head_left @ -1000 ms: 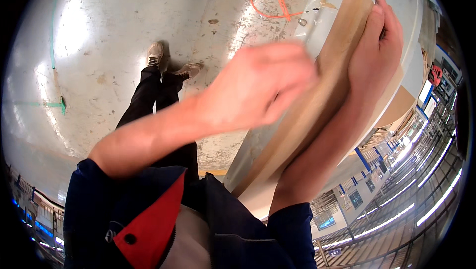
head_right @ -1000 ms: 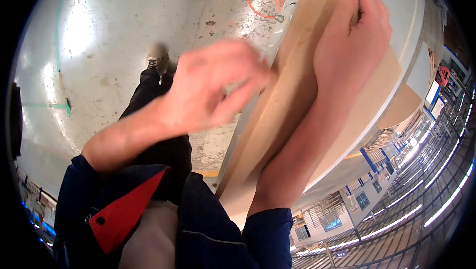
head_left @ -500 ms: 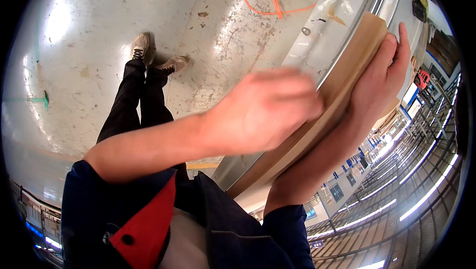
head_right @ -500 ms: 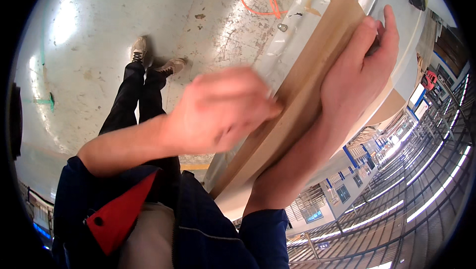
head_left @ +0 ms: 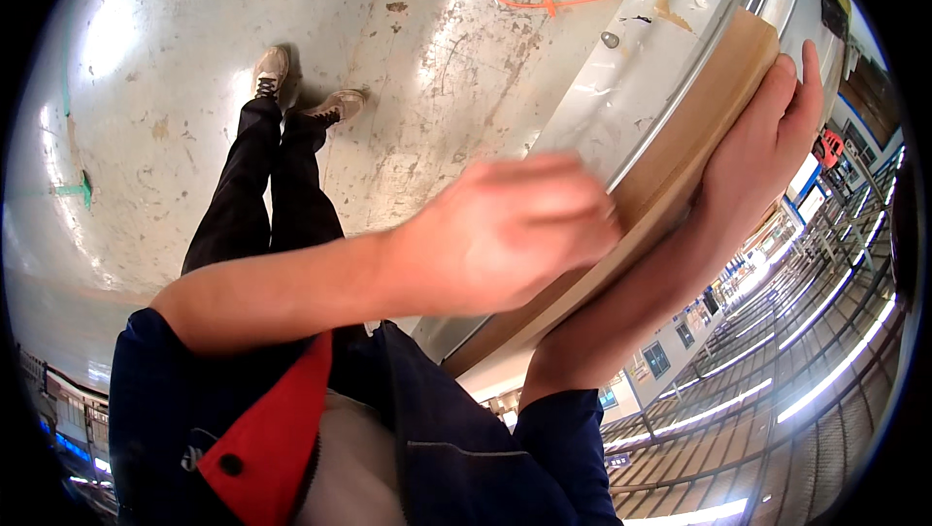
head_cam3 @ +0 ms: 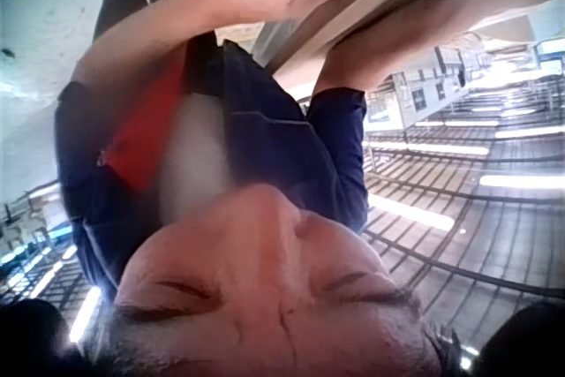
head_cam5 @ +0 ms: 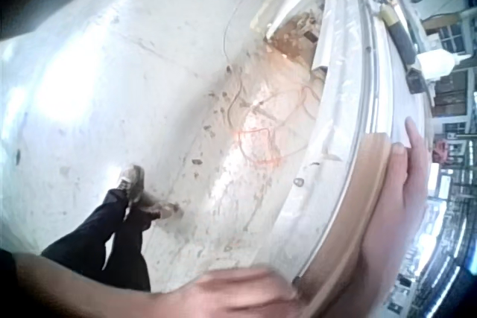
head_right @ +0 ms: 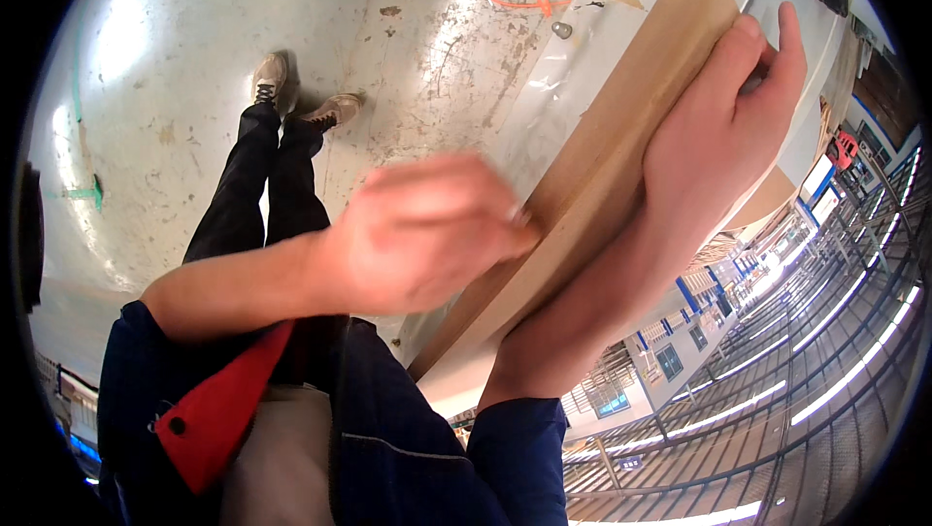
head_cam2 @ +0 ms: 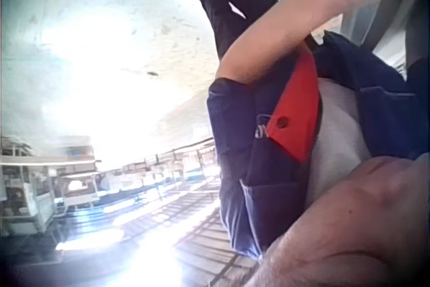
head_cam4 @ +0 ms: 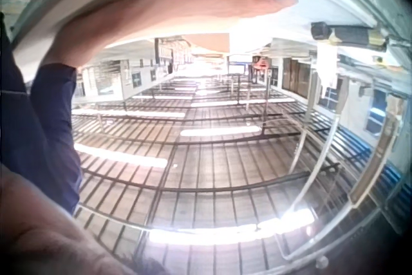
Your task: The person handles screws and a small tool at a metal workbench before moving to a wooden panel to attach a trim piece and peel off protective film by hand.
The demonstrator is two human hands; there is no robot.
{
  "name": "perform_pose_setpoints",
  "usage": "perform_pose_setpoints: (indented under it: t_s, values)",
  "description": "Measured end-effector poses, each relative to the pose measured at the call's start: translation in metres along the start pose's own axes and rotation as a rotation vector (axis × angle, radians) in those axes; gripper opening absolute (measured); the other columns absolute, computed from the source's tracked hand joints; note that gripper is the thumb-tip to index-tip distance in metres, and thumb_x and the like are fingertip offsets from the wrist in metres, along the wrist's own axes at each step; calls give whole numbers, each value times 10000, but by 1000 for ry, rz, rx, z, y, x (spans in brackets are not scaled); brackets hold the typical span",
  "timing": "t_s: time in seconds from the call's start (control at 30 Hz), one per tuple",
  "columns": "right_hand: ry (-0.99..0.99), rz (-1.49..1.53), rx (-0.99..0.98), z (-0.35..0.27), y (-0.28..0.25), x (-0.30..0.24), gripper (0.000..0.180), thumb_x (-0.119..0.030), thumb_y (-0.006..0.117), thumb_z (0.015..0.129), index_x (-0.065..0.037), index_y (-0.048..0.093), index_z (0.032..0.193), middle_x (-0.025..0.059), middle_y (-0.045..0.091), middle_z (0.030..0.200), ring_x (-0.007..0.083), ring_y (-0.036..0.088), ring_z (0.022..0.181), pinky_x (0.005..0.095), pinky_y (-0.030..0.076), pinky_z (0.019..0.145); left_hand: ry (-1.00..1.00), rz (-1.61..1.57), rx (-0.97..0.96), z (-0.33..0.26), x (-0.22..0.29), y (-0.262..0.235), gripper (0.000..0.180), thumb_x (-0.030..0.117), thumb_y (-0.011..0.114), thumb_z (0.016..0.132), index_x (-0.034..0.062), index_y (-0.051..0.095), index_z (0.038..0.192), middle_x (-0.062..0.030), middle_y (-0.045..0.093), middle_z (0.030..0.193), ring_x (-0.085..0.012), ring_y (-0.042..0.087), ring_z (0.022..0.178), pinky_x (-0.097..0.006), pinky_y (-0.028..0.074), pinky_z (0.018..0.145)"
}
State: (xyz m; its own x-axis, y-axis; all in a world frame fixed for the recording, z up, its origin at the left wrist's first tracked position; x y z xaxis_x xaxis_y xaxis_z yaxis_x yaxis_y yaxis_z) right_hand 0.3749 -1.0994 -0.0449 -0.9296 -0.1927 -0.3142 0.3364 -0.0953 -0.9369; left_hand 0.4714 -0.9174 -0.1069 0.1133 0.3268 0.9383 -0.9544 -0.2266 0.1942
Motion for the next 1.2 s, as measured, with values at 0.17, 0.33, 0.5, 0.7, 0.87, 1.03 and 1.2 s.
perform_pose_setpoints:
  t_s: [0.17,0.33,0.5,0.7,0.87,1.03,1.2]
  values:
    - [-2,-14,17,0,-4,5,633,-429,543,1077,-24,527,1563,116,697,1207,238,677,1066,374,517,967,36,-50,-177,-52,16,8,274,-84,747,738,0,776,997,-117,662,951,-287,702,808,-403,564,623]
    - [20,10,-1,1,-1,4,649,-439,548,1072,-12,524,1560,124,695,1209,240,677,1066,371,515,965,-20,8,53,22,-7,-11,194,-54,770,805,11,761,988,-95,663,945,-272,696,803,-376,563,647]
    - [-24,15,-2,4,-1,-1,652,-438,555,1069,1,529,1550,132,694,1212,246,676,1074,367,506,981,27,44,21,15,-3,-5,196,-81,770,788,-11,739,968,-113,660,949,-284,699,807,-374,568,646]
    - [-35,-14,51,0,-6,3,658,-437,567,1062,13,535,1541,133,696,1204,245,678,1081,368,501,991,17,-56,-196,-48,4,8,205,-98,780,769,-40,742,962,-135,652,941,-302,700,785,-383,574,636]
    - [-26,15,26,2,-4,5,669,-445,579,1055,14,535,1540,141,697,1207,247,677,1100,363,498,1003,-41,8,73,20,-8,-15,203,-105,759,812,10,764,978,-116,673,930,-282,703,795,-366,564,646]
    - [-81,8,50,1,-3,-1,663,-443,581,1055,14,538,1533,155,698,1221,281,672,1152,373,485,1041,4,92,-23,6,2,-5,189,-100,775,813,5,760,970,-114,683,950,-274,707,799,-365,566,647]
    - [-35,-16,60,1,-7,4,673,-452,586,1058,10,524,1543,162,698,1260,309,662,1201,398,475,1071,-38,-53,-127,-39,5,4,155,-62,809,808,2,766,942,-116,685,939,-271,709,796,-378,577,651]
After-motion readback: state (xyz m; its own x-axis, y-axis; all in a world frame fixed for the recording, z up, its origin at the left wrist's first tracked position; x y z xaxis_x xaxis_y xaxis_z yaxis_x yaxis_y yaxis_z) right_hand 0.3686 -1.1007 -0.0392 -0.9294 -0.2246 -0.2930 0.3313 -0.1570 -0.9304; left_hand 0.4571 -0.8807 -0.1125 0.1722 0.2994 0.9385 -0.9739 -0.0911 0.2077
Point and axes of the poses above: each hand's wrist, its own z-axis towards the middle knuckle, its own y-axis out of the palm, x = y × z, the point moved 10 cm from there along z, towards the middle knuckle
